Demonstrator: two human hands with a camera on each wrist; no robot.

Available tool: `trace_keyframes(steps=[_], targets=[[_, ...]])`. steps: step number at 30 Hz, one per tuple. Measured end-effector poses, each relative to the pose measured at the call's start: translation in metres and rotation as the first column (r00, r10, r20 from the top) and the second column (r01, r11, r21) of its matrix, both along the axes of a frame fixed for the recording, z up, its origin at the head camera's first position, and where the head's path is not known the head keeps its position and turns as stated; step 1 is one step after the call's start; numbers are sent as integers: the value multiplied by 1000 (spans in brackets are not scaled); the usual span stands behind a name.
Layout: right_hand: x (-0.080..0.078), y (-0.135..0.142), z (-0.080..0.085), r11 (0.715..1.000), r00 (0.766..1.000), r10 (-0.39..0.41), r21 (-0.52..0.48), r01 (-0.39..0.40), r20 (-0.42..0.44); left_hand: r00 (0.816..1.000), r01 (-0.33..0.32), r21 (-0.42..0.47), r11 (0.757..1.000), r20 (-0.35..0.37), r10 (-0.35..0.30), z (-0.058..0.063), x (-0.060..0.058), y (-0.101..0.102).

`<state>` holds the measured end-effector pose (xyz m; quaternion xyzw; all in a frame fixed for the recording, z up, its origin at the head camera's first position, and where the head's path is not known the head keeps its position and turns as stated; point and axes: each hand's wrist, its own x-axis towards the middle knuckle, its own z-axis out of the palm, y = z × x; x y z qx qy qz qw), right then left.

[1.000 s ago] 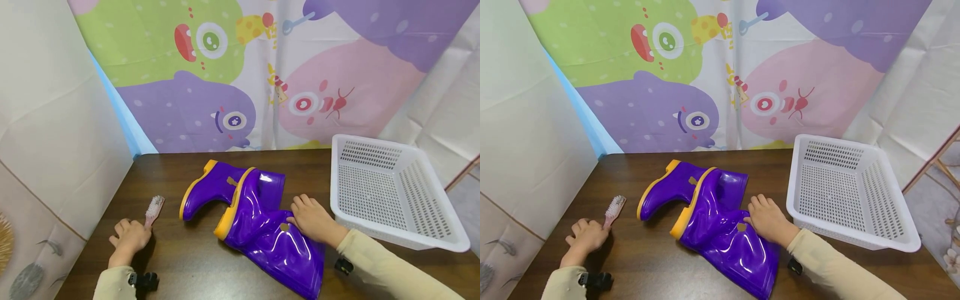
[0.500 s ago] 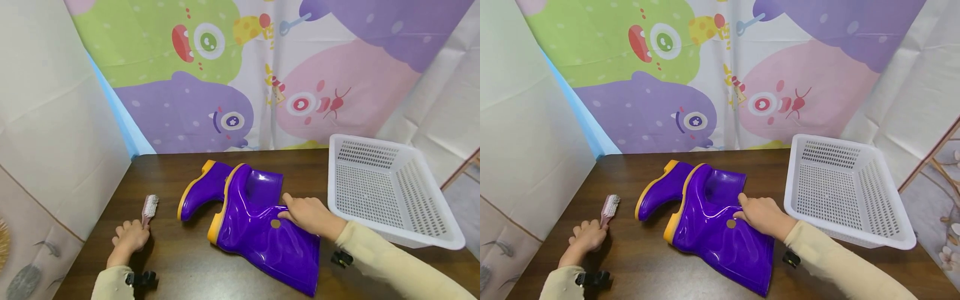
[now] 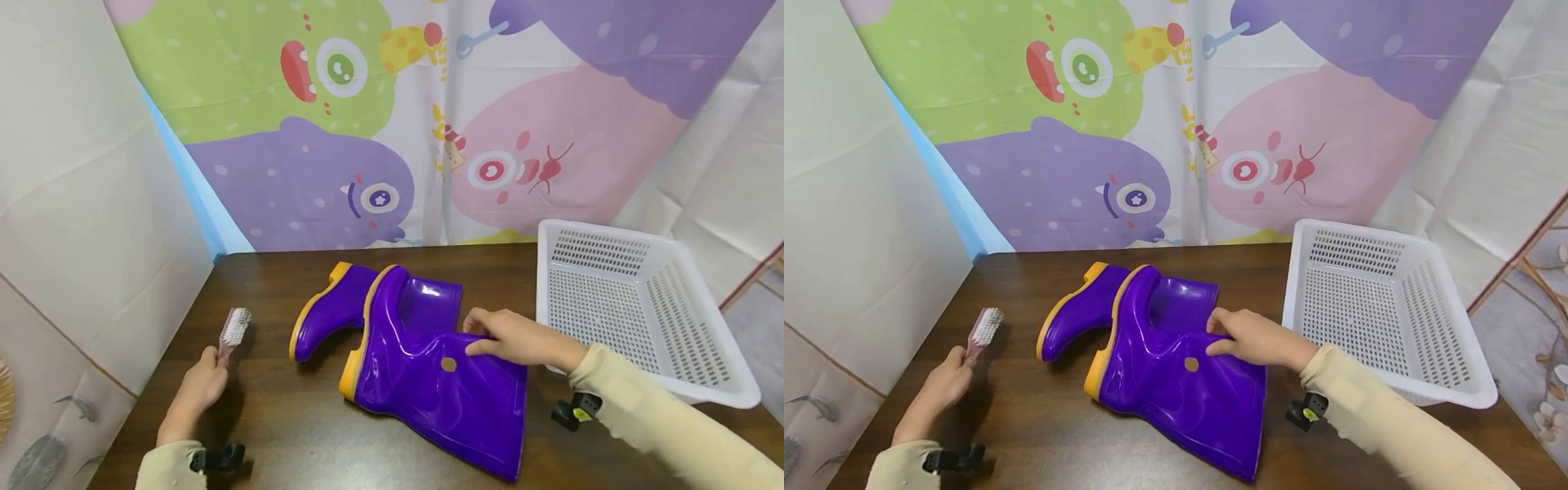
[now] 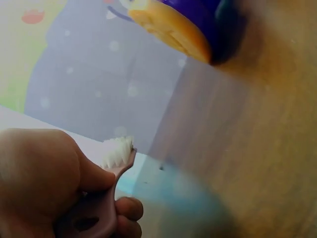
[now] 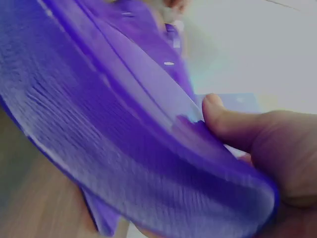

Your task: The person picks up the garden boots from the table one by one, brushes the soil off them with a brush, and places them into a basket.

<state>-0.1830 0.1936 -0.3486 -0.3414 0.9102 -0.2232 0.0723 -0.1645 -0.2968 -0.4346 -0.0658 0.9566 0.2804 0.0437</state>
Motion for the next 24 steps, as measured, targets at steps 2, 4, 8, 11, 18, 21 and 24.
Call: trace_keyframes(steps=[2, 4, 8, 11, 18, 21, 24], targets=[[-2, 4, 8, 998, 995, 28, -50, -23, 98, 1000, -1, 14, 1000, -24, 1, 6, 1, 1], [-4, 8, 14, 994, 978, 43, -105, -21, 202, 999, -2, 24, 1000, -47, 3, 11, 2, 3], [-8, 12, 20, 974, 909, 67, -224, 30, 412, 995, -3, 42, 999, -97, 7, 22, 3, 9], [-9, 15, 21, 956, 843, 78, -280, 88, 532, 987, 1, 51, 999, -159, 7, 28, 3, 13], [-12, 23, 22, 886, 669, 151, -400, 234, 728, 958, 21, 153, 988, -286, 25, 39, 2, 28], [-11, 26, 23, 847, 614, 220, -461, 266, 758, 949, 39, 202, 979, -315, 27, 43, 1, 35], [-10, 29, 24, 809, 571, 286, -513, 286, 770, 939, 60, 212, 975, -344, 17, 47, 0, 40]])
